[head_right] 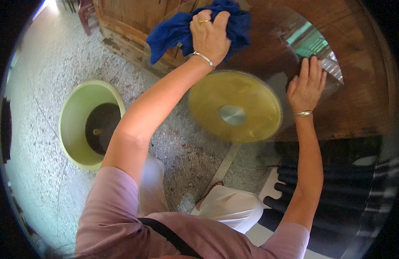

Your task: The person wipes the underside of a circular glass table with a blue cloth, repeatedly dipping the cloth into a bucket of water and wringing it out.

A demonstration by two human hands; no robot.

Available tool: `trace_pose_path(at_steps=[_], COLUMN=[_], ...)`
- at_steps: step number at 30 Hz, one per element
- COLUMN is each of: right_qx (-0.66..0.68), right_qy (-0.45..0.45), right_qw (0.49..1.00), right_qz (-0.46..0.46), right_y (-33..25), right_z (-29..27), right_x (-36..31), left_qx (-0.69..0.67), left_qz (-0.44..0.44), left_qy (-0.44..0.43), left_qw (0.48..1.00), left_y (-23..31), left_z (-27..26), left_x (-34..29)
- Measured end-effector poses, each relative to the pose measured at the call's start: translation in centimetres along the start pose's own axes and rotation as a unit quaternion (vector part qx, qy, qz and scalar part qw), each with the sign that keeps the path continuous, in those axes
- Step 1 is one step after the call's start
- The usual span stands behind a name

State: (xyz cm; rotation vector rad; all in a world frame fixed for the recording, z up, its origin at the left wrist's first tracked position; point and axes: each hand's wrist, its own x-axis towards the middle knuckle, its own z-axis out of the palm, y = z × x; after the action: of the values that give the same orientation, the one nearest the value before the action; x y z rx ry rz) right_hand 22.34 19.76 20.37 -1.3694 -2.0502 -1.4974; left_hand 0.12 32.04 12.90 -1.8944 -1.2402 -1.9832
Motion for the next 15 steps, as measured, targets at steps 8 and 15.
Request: trace_pose_path(at_steps=[8,15], right_qx=[-0.014,-0.03], right_qy=[0.012,0.01], right_qw=[1.0,0.999], right_qz=[-0.018,-0.011], right_y=[-0.6,-0.3], right_z=[0.0,0.4], right_x=[0.5,0.5], left_qx=[0.149,0.18], left_qz=[-0.341,-0.64], left_qy=[0.107,0.064], left_qw=[0.922,0.745], left_y=[-11.5,-14.8], left_z=[-2.0,-2.9], left_x=[-5.4,-12.4])
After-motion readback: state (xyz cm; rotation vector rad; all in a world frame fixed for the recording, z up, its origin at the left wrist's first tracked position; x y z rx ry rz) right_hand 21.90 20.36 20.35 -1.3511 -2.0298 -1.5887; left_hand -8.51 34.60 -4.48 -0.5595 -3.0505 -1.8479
